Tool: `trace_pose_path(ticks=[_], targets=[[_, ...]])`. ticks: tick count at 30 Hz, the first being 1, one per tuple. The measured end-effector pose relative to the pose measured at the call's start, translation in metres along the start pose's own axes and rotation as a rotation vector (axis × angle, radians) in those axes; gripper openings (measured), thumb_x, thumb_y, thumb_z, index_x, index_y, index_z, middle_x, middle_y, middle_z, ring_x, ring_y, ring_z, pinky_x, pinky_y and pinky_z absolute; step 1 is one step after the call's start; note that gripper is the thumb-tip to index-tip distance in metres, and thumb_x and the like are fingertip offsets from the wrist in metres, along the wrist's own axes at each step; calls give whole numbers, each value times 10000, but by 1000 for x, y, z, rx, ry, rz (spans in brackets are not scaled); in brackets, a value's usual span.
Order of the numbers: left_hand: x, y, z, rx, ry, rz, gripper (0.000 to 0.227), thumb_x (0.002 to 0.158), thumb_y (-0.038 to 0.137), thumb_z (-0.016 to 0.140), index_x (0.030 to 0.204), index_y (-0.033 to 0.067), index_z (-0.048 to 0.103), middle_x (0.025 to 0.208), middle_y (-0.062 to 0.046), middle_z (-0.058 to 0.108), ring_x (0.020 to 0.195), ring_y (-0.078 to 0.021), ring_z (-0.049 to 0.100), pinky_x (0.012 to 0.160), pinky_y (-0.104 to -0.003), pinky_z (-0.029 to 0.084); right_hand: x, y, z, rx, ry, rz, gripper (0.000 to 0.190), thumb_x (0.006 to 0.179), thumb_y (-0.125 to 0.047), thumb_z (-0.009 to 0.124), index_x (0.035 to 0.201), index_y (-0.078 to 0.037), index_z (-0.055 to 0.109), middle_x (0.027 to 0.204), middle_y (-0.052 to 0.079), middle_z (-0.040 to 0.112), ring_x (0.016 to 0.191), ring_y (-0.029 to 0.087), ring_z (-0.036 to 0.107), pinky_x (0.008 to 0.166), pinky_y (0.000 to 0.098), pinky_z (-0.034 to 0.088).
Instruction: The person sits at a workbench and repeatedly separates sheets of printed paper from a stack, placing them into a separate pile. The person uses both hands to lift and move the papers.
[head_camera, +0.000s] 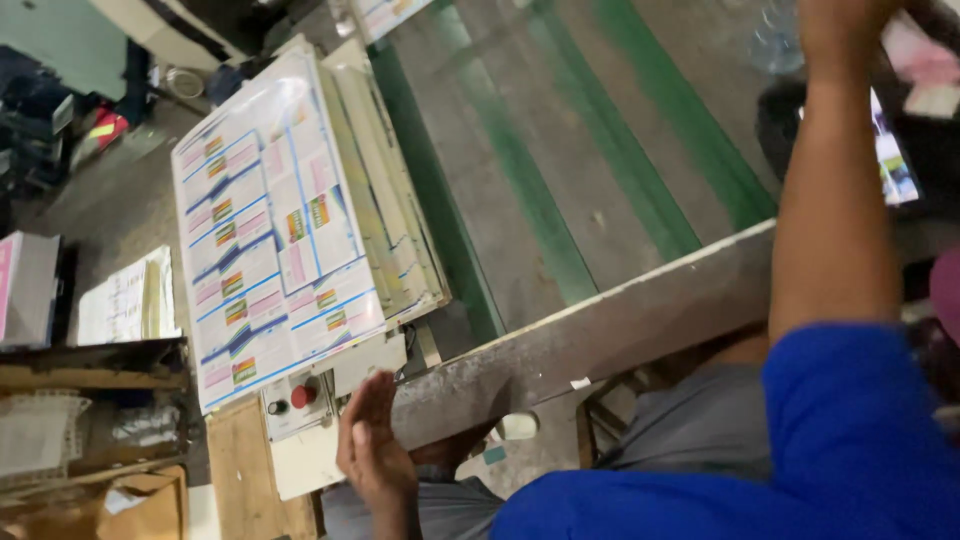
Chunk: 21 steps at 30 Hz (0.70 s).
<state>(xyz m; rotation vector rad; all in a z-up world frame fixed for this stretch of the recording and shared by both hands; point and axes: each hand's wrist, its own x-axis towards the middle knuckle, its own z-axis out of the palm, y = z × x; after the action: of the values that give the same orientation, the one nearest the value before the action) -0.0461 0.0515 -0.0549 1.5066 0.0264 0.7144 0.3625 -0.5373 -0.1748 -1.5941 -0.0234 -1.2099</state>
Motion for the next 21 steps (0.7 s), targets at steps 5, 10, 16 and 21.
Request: trace_pose_path(ticks=[5, 10, 16, 21], targets=[[19, -40, 54, -187, -181, -109, 681, 1061, 478, 478, 1426, -94, 535, 1458, -236, 600, 1368, -335, 575, 1211, -478, 411, -77, -123, 29, 195, -16, -50, 691, 1194, -331, 535, 1671, -203, 51, 1750, 43, 127, 1639, 206, 191, 1377, 375, 137], [-12, -13, 141, -65, -651, -17, 666, 1120, 474, 428, 1500, -63, 529, 1524, -223, 589, 1451, -350, 545, 1261, -454, 382, -197, -366, 59, 572, -505, 226, 909, 1081, -658, 408, 1690, -17, 195, 1719, 210, 315, 1607, 318, 337, 1345, 448, 231], [-8, 24, 147, -55, -728, 186, 868, 1096, 589, 355, 1709, 51, 58, 1803, -189, 23, 1706, -321, 35, 1390, -432, 82, -262, -451, 39, 494, -837, 40, 983, 1047, -759, 200, 1670, -11, 68, 1772, 209, 32, 1683, 302, 33, 1361, 453, 101], [-20, 41, 144, -64, -723, 130, 954, 1029, 746, 297, 1685, 68, 160, 1788, -221, 16, 1695, -341, 9, 1387, -462, 45, -239, -469, 59, 714, -920, 240, 993, 1058, -769, 154, 1688, -22, -19, 1796, 188, -40, 1687, 317, -36, 1363, 440, -18]])
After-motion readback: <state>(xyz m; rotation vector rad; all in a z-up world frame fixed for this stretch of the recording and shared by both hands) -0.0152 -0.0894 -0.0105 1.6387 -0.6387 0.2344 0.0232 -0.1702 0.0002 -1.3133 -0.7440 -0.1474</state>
